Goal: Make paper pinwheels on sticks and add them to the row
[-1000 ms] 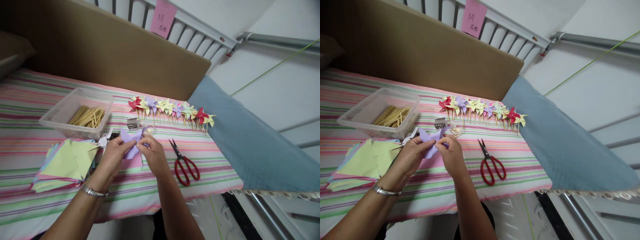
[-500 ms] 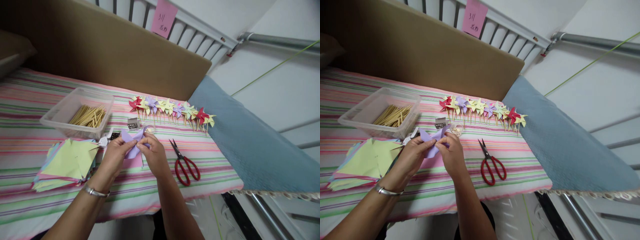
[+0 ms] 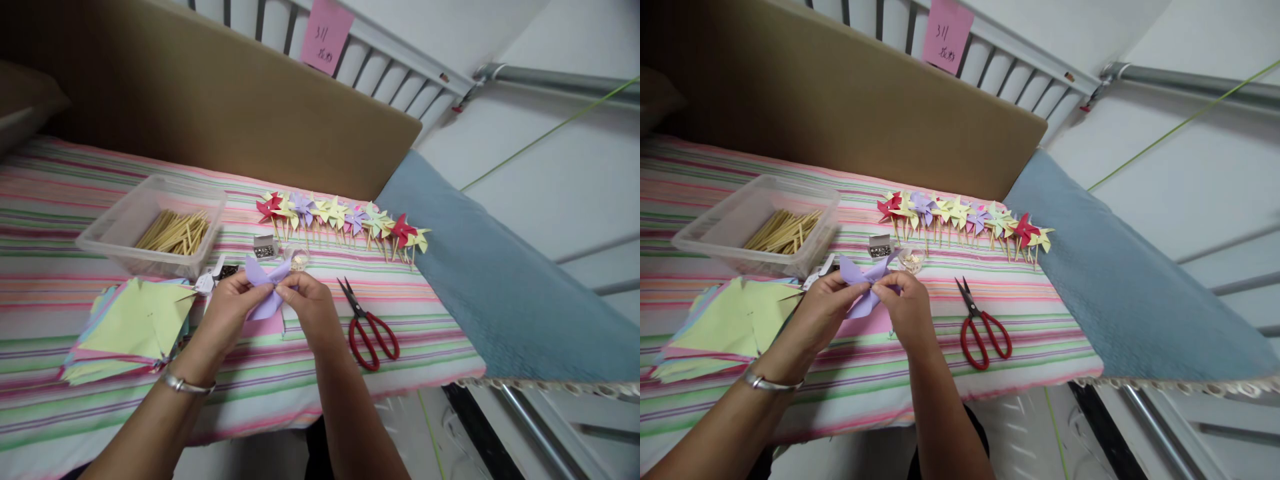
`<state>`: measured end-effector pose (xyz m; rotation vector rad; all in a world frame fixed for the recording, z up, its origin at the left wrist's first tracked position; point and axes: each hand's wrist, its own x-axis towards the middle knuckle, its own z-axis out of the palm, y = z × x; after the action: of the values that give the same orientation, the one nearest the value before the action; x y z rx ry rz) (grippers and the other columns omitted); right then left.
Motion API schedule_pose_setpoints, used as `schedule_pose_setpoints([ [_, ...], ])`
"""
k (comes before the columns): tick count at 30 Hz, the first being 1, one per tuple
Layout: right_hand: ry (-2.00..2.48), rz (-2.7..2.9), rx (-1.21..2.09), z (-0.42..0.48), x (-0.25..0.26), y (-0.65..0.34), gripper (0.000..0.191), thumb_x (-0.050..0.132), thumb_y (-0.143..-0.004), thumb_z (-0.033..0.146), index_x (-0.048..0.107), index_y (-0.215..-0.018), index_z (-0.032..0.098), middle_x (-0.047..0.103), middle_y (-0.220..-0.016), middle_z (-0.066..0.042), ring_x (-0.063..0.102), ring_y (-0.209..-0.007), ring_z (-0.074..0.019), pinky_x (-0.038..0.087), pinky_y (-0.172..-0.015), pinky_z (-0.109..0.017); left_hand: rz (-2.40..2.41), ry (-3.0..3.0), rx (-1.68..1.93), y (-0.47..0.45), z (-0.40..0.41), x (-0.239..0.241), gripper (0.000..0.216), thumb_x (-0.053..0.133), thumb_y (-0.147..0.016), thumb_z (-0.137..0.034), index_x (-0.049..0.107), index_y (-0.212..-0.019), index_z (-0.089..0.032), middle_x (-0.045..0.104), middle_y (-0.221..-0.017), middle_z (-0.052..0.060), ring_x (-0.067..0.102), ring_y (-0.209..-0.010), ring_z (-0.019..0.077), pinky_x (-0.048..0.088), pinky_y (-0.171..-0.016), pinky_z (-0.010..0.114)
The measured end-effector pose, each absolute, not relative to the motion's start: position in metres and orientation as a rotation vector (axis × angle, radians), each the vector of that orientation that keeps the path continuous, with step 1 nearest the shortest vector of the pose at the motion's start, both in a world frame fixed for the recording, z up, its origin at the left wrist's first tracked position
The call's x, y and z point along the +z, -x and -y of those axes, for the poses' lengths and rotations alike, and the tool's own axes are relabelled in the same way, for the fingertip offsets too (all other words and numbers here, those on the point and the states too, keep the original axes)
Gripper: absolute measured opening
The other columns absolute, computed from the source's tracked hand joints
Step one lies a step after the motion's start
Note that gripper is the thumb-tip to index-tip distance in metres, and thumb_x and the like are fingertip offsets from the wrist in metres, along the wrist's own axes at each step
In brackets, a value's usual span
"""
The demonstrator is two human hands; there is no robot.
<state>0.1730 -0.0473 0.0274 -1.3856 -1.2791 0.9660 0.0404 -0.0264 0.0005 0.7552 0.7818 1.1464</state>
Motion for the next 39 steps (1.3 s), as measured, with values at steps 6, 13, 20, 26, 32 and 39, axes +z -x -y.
schedule_pose_setpoints([
  [6,1.369,1.287,0.937,0.048,0.027,-0.176,0.009,0.064,-0.07,0.028,0.066,-0.067,0.019,0.063,-0.07,-0.001,0.057,-0.074,-0.0174,0.045,-0.071,-0.03,-0.793,-0.819,1.127,-0.038,0.026,0.002,0.022,0.081,-0.059,-0.023,0.074,-0.08,-0.021,0.073,-0.078,0.001,0.062,-0.066,0.0117,0.047,-0.064,0.022],
  [13,1.362,1.252,0.955,0.05,0.032,-0.174,0.007,0.065,-0.067,0.024,0.063,-0.064,0.019,0.06,-0.068,0.0,0.054,-0.068,-0.0147,0.043,-0.064,-0.027,-0.833,-0.831,1.142,-0.039,0.027,0.005,0.024,0.082,-0.056,-0.026,0.074,-0.077,-0.018,0.072,-0.075,0.003,0.061,-0.064,0.0142,0.047,-0.062,0.025],
  [20,1.372,1.221,0.957,0.051,0.037,-0.171,0.008,0.066,-0.065,0.024,0.062,-0.061,0.018,0.058,-0.061,0.002,0.051,-0.059,-0.0125,0.04,-0.057,-0.025,-0.817,-0.8,1.17,-0.041,0.029,0.005,0.023,0.082,-0.056,-0.024,0.074,-0.076,-0.017,0.072,-0.074,0.002,0.061,-0.064,0.0134,0.047,-0.063,0.024],
  [26,1.396,1.224,0.931,0.051,0.037,-0.171,0.008,0.066,-0.064,0.024,0.062,-0.061,0.018,0.057,-0.059,0.003,0.05,-0.055,-0.0112,0.039,-0.054,-0.024,-0.773,-0.735,1.177,-0.043,0.03,0.006,0.022,0.083,-0.055,-0.022,0.073,-0.074,-0.018,0.07,-0.068,0.0,0.059,-0.06,0.0115,0.047,-0.059,0.023],
  [32,1.412,1.256,0.873,0.051,0.037,-0.171,0.009,0.065,-0.064,0.024,0.06,-0.06,0.019,0.059,-0.06,0.002,0.053,-0.058,-0.0126,0.043,-0.058,-0.025,-0.771,-0.696,1.186,-0.046,0.031,0.005,0.021,0.083,-0.055,-0.022,0.072,-0.072,-0.017,0.069,-0.066,0.0,0.059,-0.059,0.0116,0.047,-0.059,0.023],
  [39,1.444,1.28,0.823,0.051,0.041,-0.17,0.008,0.065,-0.064,0.023,0.06,-0.059,0.019,0.06,-0.06,0.002,0.055,-0.058,-0.013,0.045,-0.058,-0.025,-0.792,-0.699,1.194,-0.047,0.032,0.004,0.023,0.083,-0.054,-0.023,0.073,-0.075,-0.018,0.071,-0.07,0.001,0.061,-0.061,0.0125,0.047,-0.06,0.023],
])
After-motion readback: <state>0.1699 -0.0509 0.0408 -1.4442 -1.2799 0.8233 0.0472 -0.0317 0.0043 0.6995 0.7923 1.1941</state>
